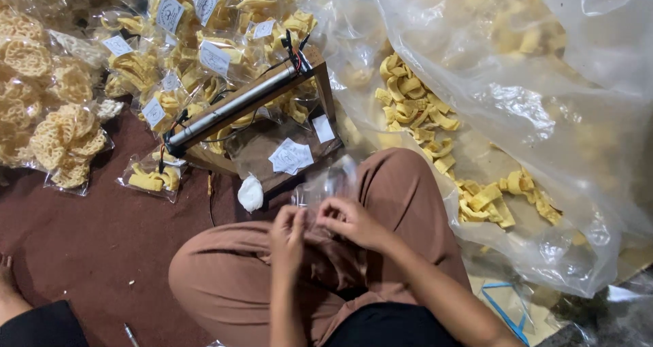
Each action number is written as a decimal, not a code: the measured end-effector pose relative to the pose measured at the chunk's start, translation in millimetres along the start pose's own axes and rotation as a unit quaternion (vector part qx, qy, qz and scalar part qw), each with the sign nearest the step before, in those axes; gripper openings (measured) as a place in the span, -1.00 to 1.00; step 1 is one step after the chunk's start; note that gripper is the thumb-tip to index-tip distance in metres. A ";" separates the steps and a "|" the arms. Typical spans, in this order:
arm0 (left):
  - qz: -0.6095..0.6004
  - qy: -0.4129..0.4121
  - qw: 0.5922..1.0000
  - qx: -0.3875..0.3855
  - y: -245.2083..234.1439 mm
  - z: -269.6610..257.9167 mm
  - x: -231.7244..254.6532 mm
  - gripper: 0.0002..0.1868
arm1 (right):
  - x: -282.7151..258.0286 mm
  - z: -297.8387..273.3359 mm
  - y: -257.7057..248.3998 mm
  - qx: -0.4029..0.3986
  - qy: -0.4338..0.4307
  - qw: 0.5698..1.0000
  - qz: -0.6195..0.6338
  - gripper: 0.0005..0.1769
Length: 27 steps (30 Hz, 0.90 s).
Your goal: Packaging snacks into small plastic bags and sealing them using a manual heat sealer
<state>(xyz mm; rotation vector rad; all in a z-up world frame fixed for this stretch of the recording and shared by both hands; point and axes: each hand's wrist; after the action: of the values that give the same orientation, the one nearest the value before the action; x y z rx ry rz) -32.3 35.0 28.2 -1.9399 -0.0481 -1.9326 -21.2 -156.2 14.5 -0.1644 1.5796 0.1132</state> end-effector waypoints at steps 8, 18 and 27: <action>0.066 -0.132 0.983 0.105 -64.5 27.3 47.8 -0.85 | -63.2 114.2 -112.2 -0.267 0.031 0.884 -0.384 -0.59; -0.040 -0.173 0.981 0.082 -79.0 39.0 16.9 -0.69 | 0.2 197.0 -190.3 0.158 0.234 0.843 -0.457 -0.59; -0.056 -0.119 0.986 0.106 -73.9 32.6 -9.7 -0.93 | 101.7 67.5 -240.5 0.166 0.036 0.727 -0.665 -0.73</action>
<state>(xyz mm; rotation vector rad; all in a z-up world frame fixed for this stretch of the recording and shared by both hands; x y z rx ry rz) -23.8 115.2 38.8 -2.0483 -0.4213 -1.6728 86.4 -384.4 -80.7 -0.9811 1.1940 -1.3093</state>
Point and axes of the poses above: each hand's wrist, its own z-axis towards the middle knuckle, its own y-axis out of the palm, x = y × z, and after that the axes turned 14 degrees about x, right-handed
